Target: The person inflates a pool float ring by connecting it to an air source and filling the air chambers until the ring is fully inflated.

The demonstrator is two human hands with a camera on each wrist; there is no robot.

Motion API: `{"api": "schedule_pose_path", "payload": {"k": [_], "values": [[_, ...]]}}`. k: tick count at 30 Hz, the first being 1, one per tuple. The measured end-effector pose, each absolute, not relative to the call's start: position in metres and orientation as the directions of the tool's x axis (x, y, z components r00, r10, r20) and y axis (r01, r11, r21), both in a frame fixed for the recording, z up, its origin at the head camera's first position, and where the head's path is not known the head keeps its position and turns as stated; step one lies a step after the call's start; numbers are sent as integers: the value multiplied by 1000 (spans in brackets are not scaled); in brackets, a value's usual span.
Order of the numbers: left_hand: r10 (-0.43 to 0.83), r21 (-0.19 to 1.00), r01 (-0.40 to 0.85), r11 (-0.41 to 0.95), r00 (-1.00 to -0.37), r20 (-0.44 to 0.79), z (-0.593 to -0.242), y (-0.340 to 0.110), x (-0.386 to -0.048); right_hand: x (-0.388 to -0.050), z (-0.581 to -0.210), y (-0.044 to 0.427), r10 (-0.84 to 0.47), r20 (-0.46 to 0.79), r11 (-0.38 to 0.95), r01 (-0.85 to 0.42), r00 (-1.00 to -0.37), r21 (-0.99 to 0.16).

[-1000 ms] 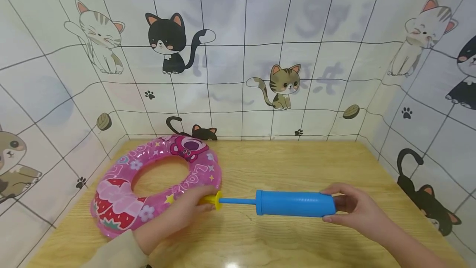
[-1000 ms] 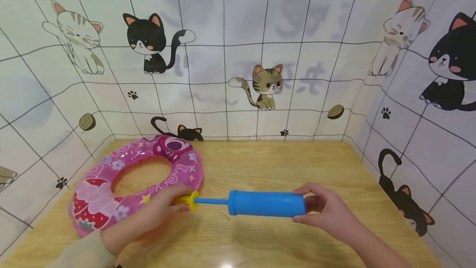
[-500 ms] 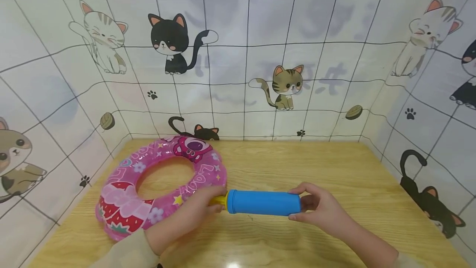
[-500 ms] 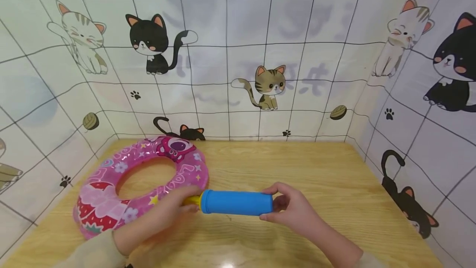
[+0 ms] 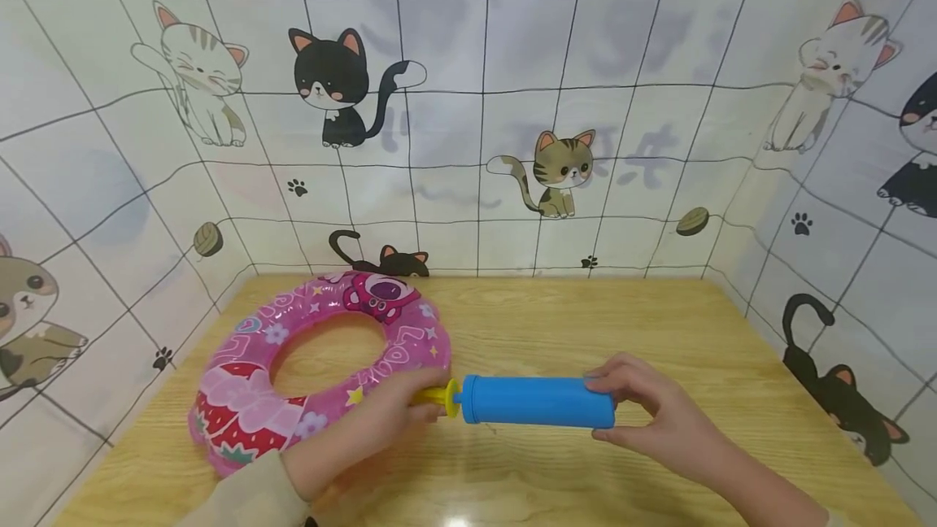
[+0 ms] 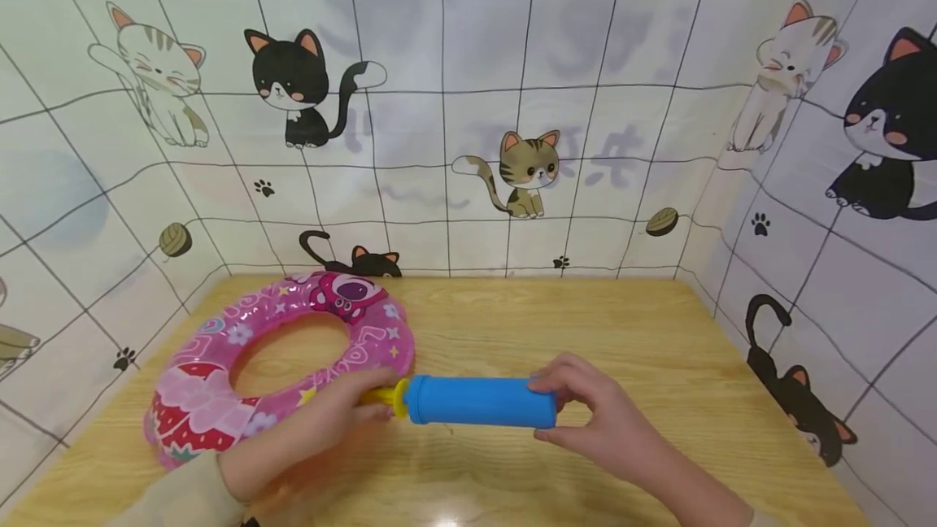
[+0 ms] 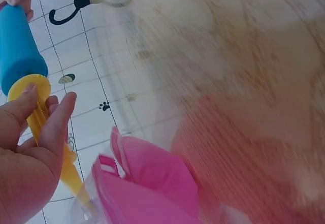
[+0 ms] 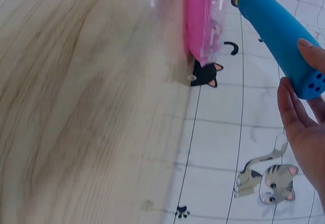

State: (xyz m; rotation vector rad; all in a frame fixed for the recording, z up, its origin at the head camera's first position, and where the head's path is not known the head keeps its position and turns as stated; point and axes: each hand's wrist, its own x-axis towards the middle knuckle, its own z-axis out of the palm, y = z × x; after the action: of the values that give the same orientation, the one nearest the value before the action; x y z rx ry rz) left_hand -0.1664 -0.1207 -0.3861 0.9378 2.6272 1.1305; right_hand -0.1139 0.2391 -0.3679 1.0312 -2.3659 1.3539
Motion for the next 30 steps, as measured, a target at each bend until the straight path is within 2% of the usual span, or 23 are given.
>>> {"api": "schedule_pose_path", "payload": {"k": [6,13,19,23,30], "values": [[570,718,435,544,-819,64,-384,-129,-168,-108,-366,267,-462,527,363,-694,-714,-622],[560,707,412,575,-828,28,-386,-143,-172,-99,-368,295,-415,536,378,-675,-735,-634],[550,727,389,566,-835,19,-387,-155,-174,-95,-360,311,-422,544,332,-682,-725,-652],[551,756,379,534,-834,29,-387,-152,-172,-90,-355,314,-400,490,387,-628,-774,-675],[543,773,381,507,-838,57,-389,-143,-167,-98,-364,288,-347,361,381,-482,-866,-789]]}}
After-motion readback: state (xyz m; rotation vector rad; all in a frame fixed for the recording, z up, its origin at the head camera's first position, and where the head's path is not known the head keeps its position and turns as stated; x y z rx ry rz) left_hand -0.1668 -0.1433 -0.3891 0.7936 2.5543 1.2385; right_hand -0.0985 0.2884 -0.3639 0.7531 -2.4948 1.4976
